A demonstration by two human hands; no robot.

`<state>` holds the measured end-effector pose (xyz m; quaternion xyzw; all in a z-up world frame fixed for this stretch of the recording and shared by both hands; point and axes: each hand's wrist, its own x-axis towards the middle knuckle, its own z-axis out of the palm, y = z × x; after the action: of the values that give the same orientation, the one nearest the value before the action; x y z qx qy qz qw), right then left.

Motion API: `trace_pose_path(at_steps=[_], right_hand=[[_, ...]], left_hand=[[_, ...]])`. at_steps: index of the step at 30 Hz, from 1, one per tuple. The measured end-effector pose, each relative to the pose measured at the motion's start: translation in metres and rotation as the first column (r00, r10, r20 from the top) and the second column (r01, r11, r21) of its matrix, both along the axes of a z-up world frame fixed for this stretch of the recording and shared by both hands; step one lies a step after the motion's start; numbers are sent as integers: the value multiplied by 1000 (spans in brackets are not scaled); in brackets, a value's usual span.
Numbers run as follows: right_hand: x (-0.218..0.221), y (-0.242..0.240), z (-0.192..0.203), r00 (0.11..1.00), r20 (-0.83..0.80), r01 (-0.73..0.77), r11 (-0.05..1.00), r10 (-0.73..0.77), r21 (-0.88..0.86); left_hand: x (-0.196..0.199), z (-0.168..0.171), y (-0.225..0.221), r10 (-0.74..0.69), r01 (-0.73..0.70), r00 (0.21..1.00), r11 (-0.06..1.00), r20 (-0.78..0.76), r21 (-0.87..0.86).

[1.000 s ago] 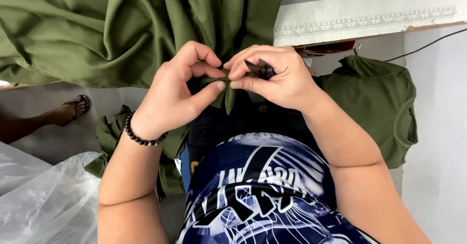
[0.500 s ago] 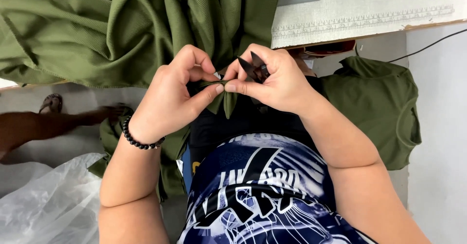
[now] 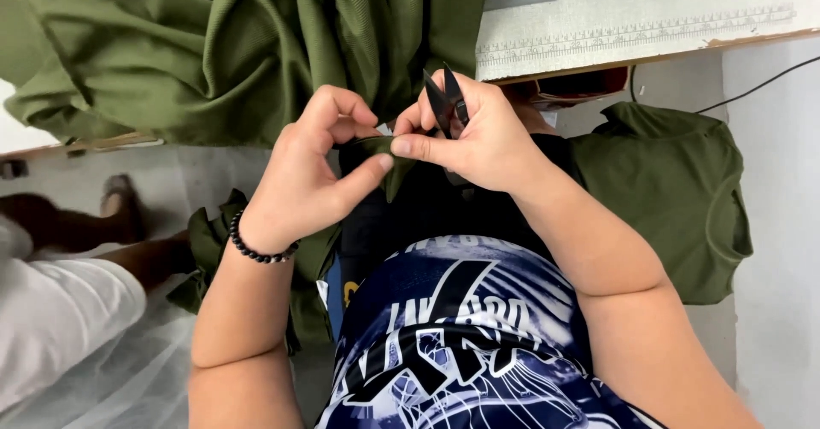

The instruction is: Inspecting finished green garments, trimming loose threads with scissors, and stacking them for collection.

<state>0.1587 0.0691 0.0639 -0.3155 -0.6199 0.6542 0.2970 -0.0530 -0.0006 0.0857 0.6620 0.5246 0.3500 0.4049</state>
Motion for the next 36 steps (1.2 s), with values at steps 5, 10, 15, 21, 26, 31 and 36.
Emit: trace_pose_path(at_steps=[5, 10, 15, 21, 26, 31, 36], right_hand=[[0, -8, 7, 1000, -15, 5, 1000, -5, 10], [8, -10, 6, 998, 10, -63, 995, 64, -79], [10, -17, 2, 999, -20, -37, 999, 37, 12], [12, -21, 12, 999, 27, -16, 999, 17, -43], [14, -22, 16, 999, 2, -42, 998, 42, -41], [15, -22, 16, 997, 68, -36, 999, 34, 27], [8, -24, 3, 998, -70, -5, 1000, 5, -3]], left_hand=[[6, 6, -8, 44, -48, 997, 997, -57, -60], [5, 15, -13, 20, -32, 992, 994, -122, -102], [2, 15, -14, -24, 13, 992, 996, -124, -86], [2, 27, -15, -56, 39, 980, 995, -191, -92], [7, 31, -15, -36, 11, 976, 993, -215, -118], [10, 31, -18, 9, -33, 978, 993, -210, -110], [11, 27, -25, 66, -79, 982, 995, -175, -67]])
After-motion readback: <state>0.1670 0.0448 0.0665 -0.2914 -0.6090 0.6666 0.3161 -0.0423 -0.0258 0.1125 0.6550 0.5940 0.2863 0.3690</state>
